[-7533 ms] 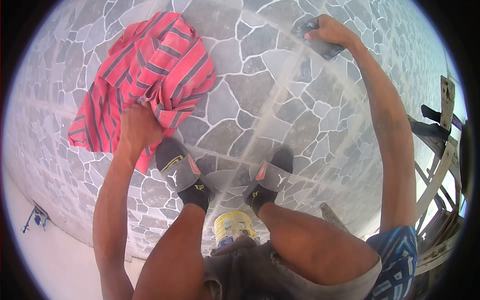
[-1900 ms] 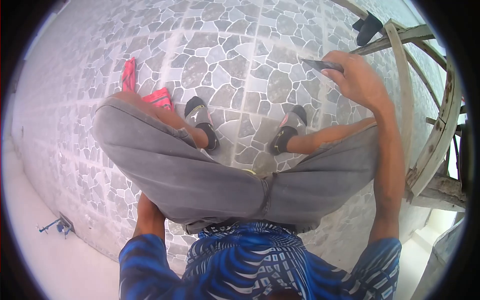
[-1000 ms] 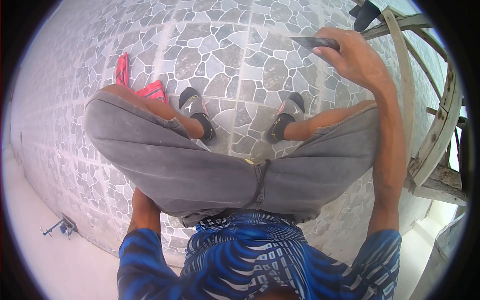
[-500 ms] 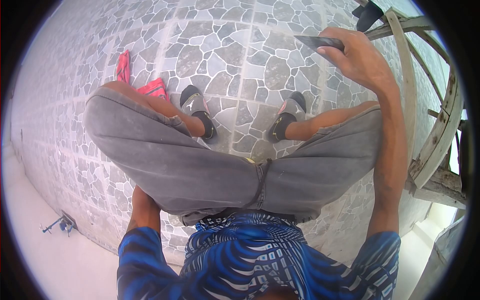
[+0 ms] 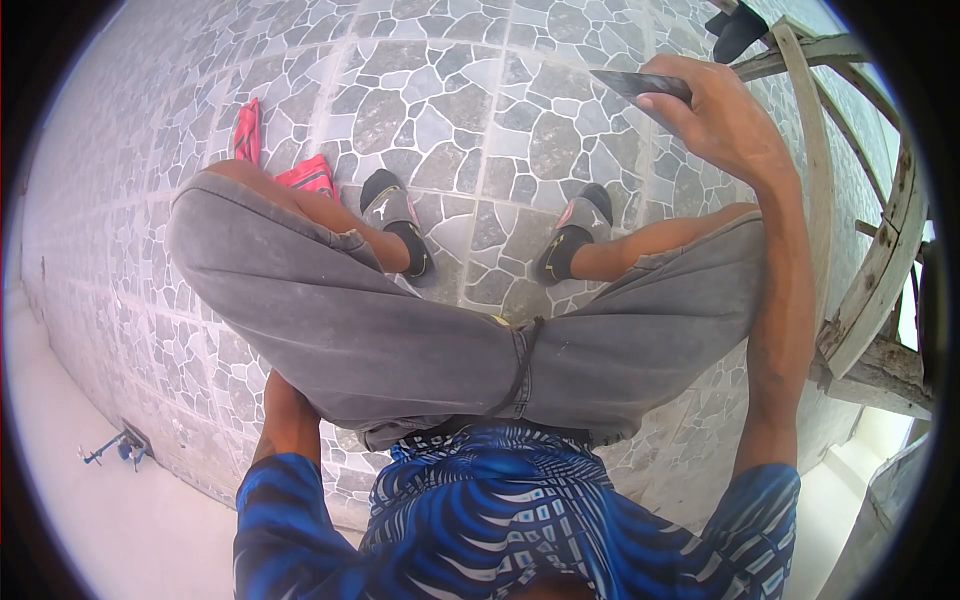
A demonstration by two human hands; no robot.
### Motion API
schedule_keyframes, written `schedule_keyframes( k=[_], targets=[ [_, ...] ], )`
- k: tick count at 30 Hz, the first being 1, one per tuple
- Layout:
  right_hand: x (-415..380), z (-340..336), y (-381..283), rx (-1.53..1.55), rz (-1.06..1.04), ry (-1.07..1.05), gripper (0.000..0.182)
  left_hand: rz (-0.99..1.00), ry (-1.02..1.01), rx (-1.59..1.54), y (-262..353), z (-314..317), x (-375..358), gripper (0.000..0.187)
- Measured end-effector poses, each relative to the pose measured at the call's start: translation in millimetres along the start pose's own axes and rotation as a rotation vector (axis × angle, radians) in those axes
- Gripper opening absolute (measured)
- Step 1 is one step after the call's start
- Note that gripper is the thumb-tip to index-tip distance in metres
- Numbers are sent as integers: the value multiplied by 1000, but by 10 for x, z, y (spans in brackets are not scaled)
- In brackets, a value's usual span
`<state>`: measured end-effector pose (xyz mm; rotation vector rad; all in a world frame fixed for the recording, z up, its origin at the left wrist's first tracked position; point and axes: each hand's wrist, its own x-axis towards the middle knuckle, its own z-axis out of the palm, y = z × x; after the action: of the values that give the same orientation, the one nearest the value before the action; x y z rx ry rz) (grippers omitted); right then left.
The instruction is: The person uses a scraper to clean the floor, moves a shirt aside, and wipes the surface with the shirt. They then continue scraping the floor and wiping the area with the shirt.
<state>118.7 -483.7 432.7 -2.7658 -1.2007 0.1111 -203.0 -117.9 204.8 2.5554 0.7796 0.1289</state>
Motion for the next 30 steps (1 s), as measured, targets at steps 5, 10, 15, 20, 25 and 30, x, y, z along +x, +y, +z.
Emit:
schedule_keyframes(
  k=[5, 10, 15, 20, 25, 30],
  targets=[
    [-9, 16, 14, 6, 0, 20, 33, 1, -1, 1, 7, 2, 7, 45],
    [-1, -42, -33, 37, 27, -37, 34, 5, -3, 1, 19, -2, 2, 45],
    [-6, 17, 35, 14, -19, 8, 35, 6, -3, -2, 7, -11, -12, 44],
    [-1, 9, 13, 18, -12, -1, 34, 8, -2, -4, 9, -6, -9, 43],
    [12, 41, 53, 74, -149, 79, 28, 12, -1, -4, 8, -9, 4, 43],
    [16, -51, -40, 99, -59, -18, 31, 14, 2, -3, 2, -20, 12, 42]
  ],
)
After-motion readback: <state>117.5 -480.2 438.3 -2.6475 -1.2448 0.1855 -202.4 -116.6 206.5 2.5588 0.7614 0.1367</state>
